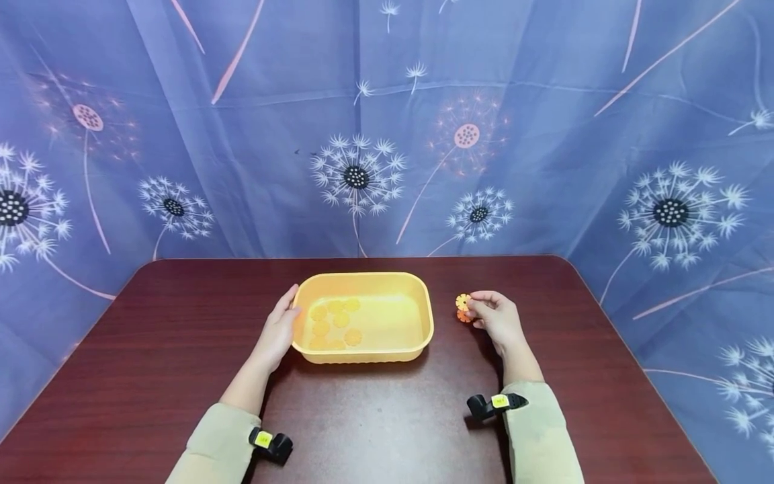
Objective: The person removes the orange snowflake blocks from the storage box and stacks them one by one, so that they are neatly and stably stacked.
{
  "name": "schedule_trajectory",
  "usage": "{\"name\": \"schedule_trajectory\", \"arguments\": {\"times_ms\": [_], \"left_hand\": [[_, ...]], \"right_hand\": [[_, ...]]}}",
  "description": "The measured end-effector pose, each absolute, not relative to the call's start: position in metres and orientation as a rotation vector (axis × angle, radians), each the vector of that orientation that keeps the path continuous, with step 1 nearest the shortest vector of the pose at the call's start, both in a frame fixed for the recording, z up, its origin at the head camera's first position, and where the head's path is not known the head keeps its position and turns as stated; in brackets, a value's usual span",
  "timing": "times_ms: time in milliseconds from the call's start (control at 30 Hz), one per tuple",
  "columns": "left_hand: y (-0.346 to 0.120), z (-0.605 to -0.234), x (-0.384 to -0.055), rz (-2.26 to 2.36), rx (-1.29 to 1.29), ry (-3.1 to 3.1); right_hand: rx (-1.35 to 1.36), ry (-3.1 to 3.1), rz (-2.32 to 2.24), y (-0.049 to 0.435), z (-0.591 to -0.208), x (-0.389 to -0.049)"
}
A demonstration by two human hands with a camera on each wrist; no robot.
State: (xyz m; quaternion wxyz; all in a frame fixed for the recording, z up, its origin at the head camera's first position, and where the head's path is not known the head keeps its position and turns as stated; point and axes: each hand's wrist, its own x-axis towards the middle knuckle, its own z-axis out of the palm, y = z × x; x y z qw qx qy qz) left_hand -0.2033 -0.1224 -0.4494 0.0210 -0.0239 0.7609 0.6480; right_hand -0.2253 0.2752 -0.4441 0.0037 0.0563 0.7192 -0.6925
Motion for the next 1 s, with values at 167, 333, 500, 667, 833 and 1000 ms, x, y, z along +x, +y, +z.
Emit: {"name": "schedule_trajectory", "arguments": {"times_ms": [167, 333, 500, 667, 833, 1000], "left_hand": [[-0.122, -0.448, -0.204, 2.014, -0.077, 2.325], [-0.122, -0.448, -0.206, 2.001, -0.088, 2.327], [-0.122, -0.447, -0.204, 2.000, -0.083, 2.349], [-0.122, -0.447, -0.203, 2.034, -0.077, 2.338], [-0.122, -0.447, -0.202, 2.028, -0.079, 2.339], [-0.121, -0.447, -0.203, 2.021, -0.070, 2.337]], "right_hand": [[0.178, 2.231, -2.185, 0.279, -0.449, -0.226], [0.152, 2.233, -2.199, 0.282, -0.453, -0.227], [0.172, 2.278, -2.149, 0.284, -0.455, -0.228], [0.174, 2.393, -2.030, 0.284, -0.455, -0.227], [0.179, 2.438, -2.000, 0.283, -0.456, -0.227], [0.188, 2.463, -1.976, 0.284, -0.458, -0.227]]}}
